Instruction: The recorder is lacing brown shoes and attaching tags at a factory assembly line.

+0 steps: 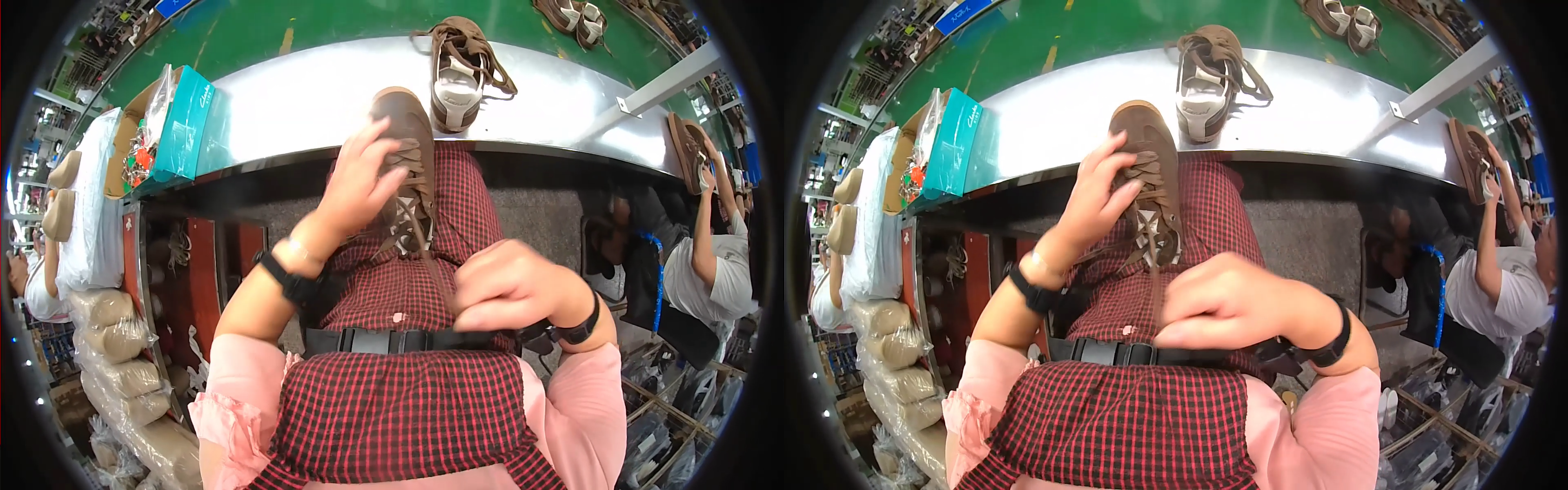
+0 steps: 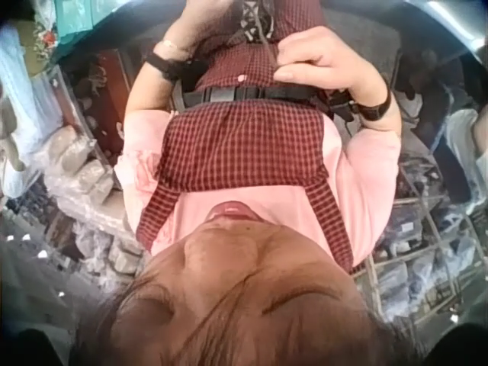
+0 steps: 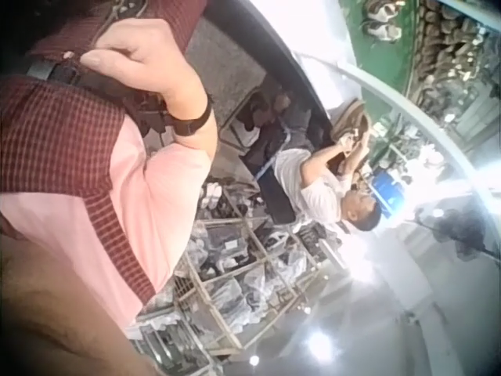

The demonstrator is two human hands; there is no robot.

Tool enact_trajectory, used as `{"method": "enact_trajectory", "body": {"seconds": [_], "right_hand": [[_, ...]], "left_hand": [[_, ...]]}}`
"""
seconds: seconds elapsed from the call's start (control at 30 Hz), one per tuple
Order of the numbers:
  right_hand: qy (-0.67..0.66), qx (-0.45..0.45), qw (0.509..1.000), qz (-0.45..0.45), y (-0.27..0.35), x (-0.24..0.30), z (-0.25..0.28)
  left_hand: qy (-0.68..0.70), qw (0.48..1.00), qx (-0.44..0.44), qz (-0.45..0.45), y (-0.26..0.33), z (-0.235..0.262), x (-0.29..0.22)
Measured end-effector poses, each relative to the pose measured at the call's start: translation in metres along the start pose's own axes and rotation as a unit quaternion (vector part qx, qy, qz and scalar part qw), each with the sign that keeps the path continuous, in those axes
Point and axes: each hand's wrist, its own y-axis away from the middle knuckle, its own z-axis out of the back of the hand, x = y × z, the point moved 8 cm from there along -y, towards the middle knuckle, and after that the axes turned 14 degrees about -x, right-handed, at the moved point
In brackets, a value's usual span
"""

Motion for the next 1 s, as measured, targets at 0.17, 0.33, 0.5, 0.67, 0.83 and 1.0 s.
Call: {"method": "enact_trajectory", "body": {"seconds": [0.17,0.33,0.5,0.67,0.83,1.0], "right_hand": [[-0.062,-0.1,0.993,-0.028,0.015,0.006,0.041],[0.071,0.105,0.986,0.104,-0.026,-0.003,-0.065],[0.194,-0.11,0.974,0.044,-0.014,-0.097,-0.003],[0.315,-0.105,0.934,0.128,-0.032,-0.066,-0.02],[0.437,-0.019,0.888,0.14,-0.016,-0.076,-0.032],[0.388,-0.067,0.891,0.225,0.024,-0.059,-0.023]], "left_hand": [[0.17,0.881,0.24,0.371,0.098,0.012,0.032],[0.401,0.698,0.278,0.524,0.065,-0.003,-0.055],[0.49,0.751,0.107,0.43,0.003,0.07,-0.035],[0.426,0.812,0.398,0.022,0.015,0.061,-0.143],[0.364,0.778,0.135,0.493,0.021,0.025,-0.013],[0.169,0.833,0.075,0.521,0.085,0.028,0.08]]}}
